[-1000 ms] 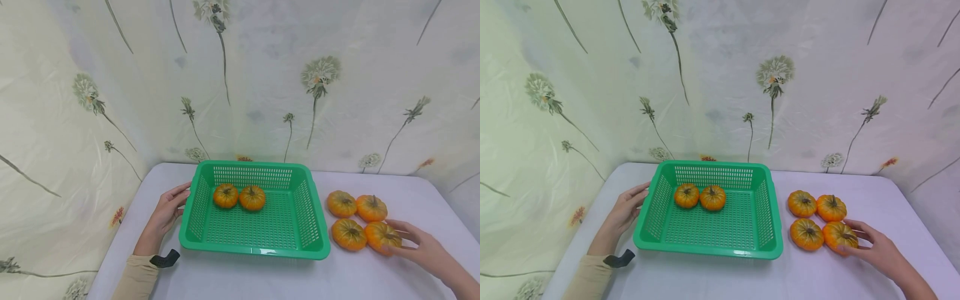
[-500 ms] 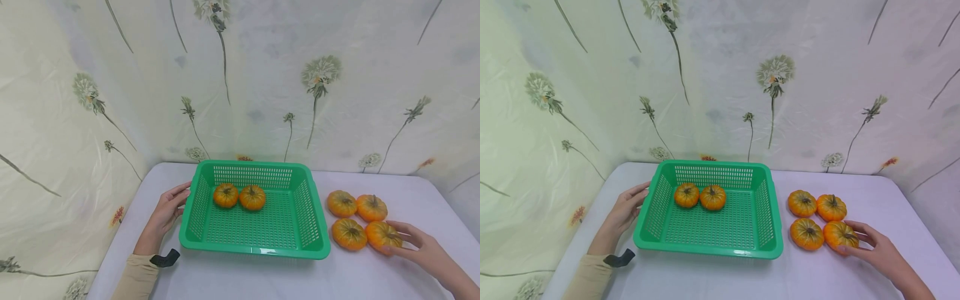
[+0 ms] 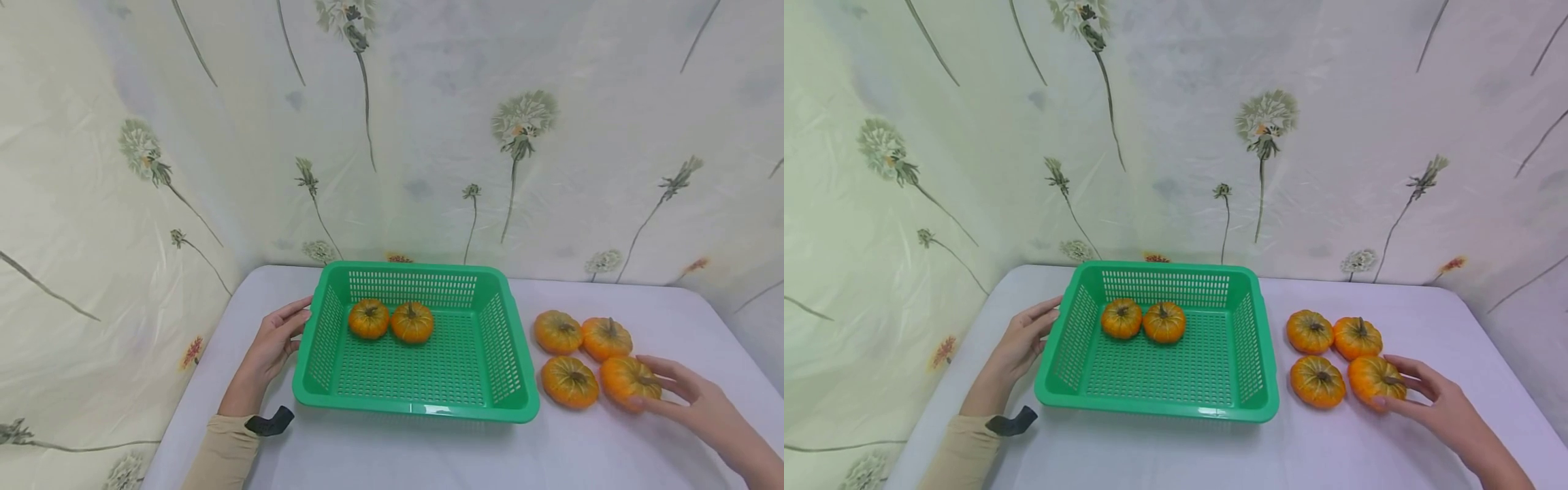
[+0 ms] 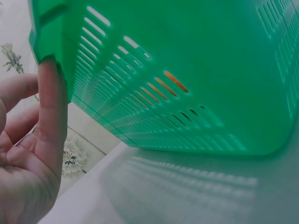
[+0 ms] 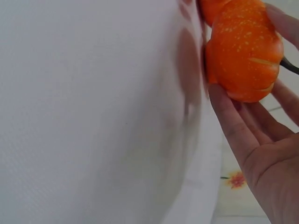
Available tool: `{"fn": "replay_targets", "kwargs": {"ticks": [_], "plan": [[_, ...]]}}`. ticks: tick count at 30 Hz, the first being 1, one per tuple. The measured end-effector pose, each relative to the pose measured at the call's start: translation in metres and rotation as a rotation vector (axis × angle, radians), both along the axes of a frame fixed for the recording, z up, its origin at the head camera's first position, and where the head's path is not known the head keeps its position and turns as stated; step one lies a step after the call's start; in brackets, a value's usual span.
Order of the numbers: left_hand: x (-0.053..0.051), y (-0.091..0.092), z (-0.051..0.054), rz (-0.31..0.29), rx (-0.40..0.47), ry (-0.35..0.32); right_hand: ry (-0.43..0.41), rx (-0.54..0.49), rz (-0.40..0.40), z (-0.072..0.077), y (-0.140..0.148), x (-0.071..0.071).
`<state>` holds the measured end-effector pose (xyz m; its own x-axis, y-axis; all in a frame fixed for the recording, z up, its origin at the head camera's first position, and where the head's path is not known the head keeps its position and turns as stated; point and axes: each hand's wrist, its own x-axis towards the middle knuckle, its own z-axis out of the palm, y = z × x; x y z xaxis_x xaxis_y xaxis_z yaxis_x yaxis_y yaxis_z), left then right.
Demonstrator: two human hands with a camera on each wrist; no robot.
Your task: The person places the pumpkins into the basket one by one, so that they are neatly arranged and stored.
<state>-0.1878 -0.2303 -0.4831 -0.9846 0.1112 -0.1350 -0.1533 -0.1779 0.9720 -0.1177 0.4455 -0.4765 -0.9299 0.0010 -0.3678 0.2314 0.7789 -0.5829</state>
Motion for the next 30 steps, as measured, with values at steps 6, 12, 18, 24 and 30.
{"fn": "replay_targets", "kwargs": {"ticks": [6,12,18,24,30], "plan": [[0.000,0.000,0.000,-0.004,-0.003,0.000,0.026,-0.006,0.006,0.007,-0.004,-0.001],[0.000,0.000,-0.001,-0.003,-0.002,0.003,0.059,-0.011,0.014,0.016,-0.012,-0.003],[0.000,0.000,-0.002,-0.004,0.002,0.005,0.129,-0.020,0.032,0.022,-0.021,-0.005],[-0.001,-0.001,-0.003,-0.009,-0.006,0.014,0.154,-0.023,0.055,0.030,-0.036,-0.009],[-0.002,-0.002,-0.004,-0.009,-0.011,0.014,0.191,-0.034,0.085,0.040,-0.048,-0.016]]}}
